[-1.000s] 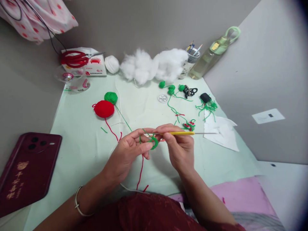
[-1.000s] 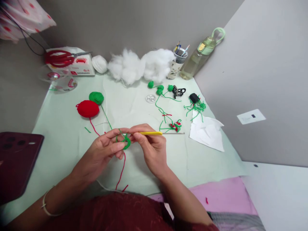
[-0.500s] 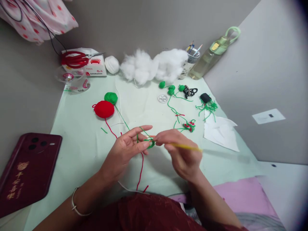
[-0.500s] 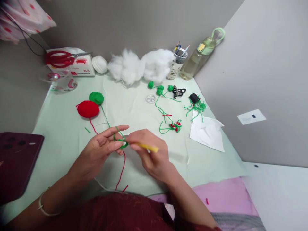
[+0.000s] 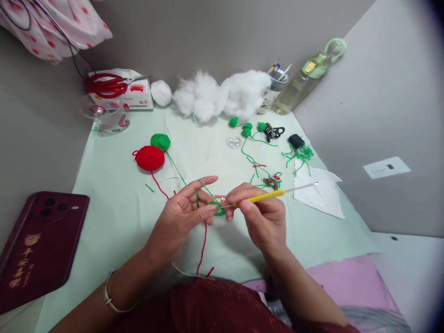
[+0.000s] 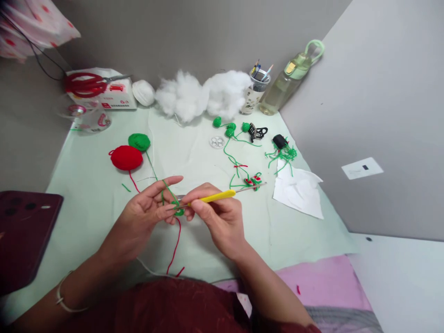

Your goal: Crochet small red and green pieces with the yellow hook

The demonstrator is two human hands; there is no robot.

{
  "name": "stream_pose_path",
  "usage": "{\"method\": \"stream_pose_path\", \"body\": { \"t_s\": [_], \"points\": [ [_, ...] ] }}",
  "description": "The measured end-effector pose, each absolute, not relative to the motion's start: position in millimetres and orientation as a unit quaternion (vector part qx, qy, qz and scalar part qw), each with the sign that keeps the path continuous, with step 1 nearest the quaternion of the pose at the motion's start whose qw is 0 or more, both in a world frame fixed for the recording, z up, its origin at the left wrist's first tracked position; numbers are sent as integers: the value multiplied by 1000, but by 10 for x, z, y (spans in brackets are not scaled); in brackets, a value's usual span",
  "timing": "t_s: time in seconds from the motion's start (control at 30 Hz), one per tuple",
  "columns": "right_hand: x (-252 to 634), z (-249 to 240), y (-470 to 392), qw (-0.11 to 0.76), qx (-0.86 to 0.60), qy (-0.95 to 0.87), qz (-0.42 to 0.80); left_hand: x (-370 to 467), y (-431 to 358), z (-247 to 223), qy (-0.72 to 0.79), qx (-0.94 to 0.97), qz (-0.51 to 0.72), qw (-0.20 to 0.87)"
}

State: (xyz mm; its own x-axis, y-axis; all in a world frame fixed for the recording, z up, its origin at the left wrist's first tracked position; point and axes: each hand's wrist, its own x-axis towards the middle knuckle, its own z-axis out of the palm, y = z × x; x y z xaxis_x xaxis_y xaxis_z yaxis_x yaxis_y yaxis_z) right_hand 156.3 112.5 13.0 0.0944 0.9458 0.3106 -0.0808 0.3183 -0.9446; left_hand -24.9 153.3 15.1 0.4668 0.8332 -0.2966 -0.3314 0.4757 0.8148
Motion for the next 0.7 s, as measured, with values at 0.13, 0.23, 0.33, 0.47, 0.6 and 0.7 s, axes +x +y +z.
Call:
{"method": "stream_pose_path", "body": {
  "t_s": [0.13, 0.23, 0.33, 0.47, 0.6, 0.7],
  "points": [
    [1513, 90, 1136, 610, -419, -551, 385, -242, 1499, 155, 371, 349, 368, 778],
    [1520, 88, 1130, 589, -437, -556, 391, -255, 1497, 167, 366, 338, 361, 788],
    [1545, 105, 1121, 584, -435, -555, 401, -264, 1514, 174, 357, 336, 356, 795],
    [1562, 133, 1114, 581, -411, -600, 364, -267, 1541, 169, 350, 339, 358, 797],
    [1565, 117, 1117, 609, -403, -569, 378, -269, 1542, 169, 349, 344, 350, 799],
    [1585, 100, 1113, 614, -378, -534, 441, -274, 1533, 167, 341, 340, 342, 807]
  ]
}}
